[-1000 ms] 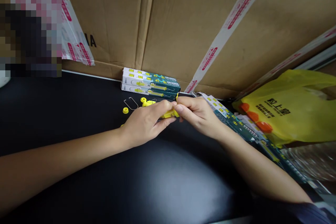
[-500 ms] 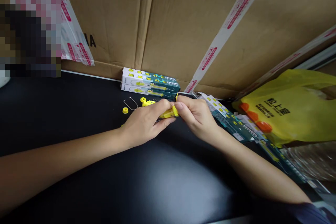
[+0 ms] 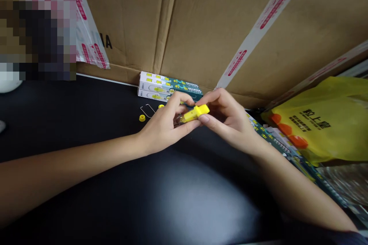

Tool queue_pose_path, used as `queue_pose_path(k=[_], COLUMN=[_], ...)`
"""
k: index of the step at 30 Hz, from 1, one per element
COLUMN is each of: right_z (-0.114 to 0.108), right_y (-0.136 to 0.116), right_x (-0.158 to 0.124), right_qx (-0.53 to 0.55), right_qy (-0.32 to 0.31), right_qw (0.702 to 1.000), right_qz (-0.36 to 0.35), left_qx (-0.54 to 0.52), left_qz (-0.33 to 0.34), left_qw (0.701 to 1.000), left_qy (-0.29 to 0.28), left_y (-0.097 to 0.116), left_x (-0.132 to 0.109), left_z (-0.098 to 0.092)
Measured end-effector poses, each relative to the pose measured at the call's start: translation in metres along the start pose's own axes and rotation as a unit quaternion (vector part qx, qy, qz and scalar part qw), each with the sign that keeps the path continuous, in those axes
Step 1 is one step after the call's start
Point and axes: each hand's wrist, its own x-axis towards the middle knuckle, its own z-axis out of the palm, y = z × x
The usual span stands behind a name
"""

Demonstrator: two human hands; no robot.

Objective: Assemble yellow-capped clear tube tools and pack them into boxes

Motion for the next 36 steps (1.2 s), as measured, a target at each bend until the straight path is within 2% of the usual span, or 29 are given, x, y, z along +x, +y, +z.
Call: queue_pose_path(k=[5,14,21,29,36], right_z=[0.003,0.013,0.004,0.002,-0.006], right_y=[-0.01,-0.007,-0.009,-0.007,-0.006], right_x=[-0.001,0.004,0.004,0.003,0.005], right_qx=[0.024,0.099,0.129,0.109,0.092], right_qy=[0.057,0.043,0.011,0.05,0.024], right_qw=[0.998,0.994,0.991,0.992,0.995], right_qz=[-0.001,0.028,0.035,0.034,0.016], left_qx=[-0.088,-0.13,-0.11,-0.101,-0.087], left_qz=[-0.003,-0.001,0.021,0.022,0.01], left_qw=[0.996,0.992,0.994,0.994,0.996], left_qy=[0.001,0.005,0.005,0.03,0.026], left_y=[0.006,-0.003,-0.003,-0.002,0.001], left_x=[0.003,-0.004,-0.006,-0.007,-0.009], left_z=[0.002,0.007,0.009,0.011,0.012])
